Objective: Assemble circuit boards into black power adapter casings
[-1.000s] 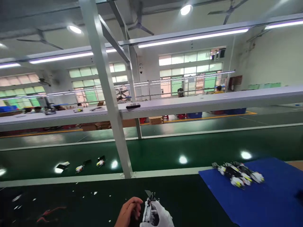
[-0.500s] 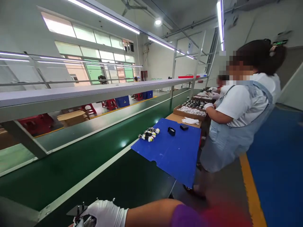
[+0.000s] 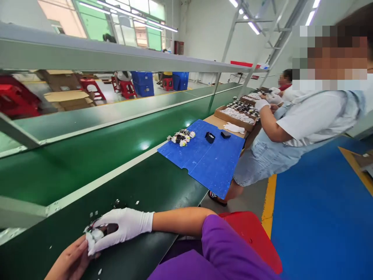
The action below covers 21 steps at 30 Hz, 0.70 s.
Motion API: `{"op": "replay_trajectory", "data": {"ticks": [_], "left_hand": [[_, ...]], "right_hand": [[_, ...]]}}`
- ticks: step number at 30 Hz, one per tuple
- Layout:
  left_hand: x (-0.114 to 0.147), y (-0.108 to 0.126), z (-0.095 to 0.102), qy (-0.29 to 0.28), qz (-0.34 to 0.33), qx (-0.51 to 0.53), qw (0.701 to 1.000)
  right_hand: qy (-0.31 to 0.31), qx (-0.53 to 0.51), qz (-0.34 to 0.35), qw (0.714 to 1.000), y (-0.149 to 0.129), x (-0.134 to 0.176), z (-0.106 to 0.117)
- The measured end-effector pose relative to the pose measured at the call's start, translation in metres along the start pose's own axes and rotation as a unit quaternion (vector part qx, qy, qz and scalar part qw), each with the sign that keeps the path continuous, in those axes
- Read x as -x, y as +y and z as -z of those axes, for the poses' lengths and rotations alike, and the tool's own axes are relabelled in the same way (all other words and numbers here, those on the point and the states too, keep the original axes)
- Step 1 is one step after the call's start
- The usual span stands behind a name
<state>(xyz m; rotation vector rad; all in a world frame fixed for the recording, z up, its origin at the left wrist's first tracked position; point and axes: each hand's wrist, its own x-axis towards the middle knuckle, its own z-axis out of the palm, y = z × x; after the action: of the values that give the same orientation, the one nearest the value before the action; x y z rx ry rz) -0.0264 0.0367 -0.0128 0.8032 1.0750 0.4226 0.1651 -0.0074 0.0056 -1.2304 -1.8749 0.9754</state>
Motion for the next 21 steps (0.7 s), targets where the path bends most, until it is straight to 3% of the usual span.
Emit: {"op": "replay_trajectory", "data": {"ticks": [3,6,9,13,18,21], "left_hand": [[0.007,0.004,-0.013,-0.055,-0.050,0.029,0.997],[0.012,0.005,-0.024,-0.094,-0.056,0.046,0.993],[0.015,0.006,-0.031,-0.082,-0.105,0.104,0.986],[0.013,0.009,-0.026,-0.066,-0.101,0.102,0.987],[0.013,0.001,-0.026,-0.151,-0.099,0.135,0.974],[0.007,0.002,-0.024,-0.178,-0.121,0.176,0.961]], "right_hand": [[0.026,-0.021,-0.012,0.999,0.003,0.005,-0.002],[0.055,-0.037,-0.035,0.997,-0.007,0.011,-0.004],[0.094,0.002,-0.045,0.995,-0.014,0.018,-0.001],[0.064,0.145,0.009,0.987,0.010,0.019,0.012],[-0.021,0.255,0.124,0.959,0.043,0.020,0.021],[-0.026,0.251,0.106,0.962,0.038,0.019,0.024]]}}
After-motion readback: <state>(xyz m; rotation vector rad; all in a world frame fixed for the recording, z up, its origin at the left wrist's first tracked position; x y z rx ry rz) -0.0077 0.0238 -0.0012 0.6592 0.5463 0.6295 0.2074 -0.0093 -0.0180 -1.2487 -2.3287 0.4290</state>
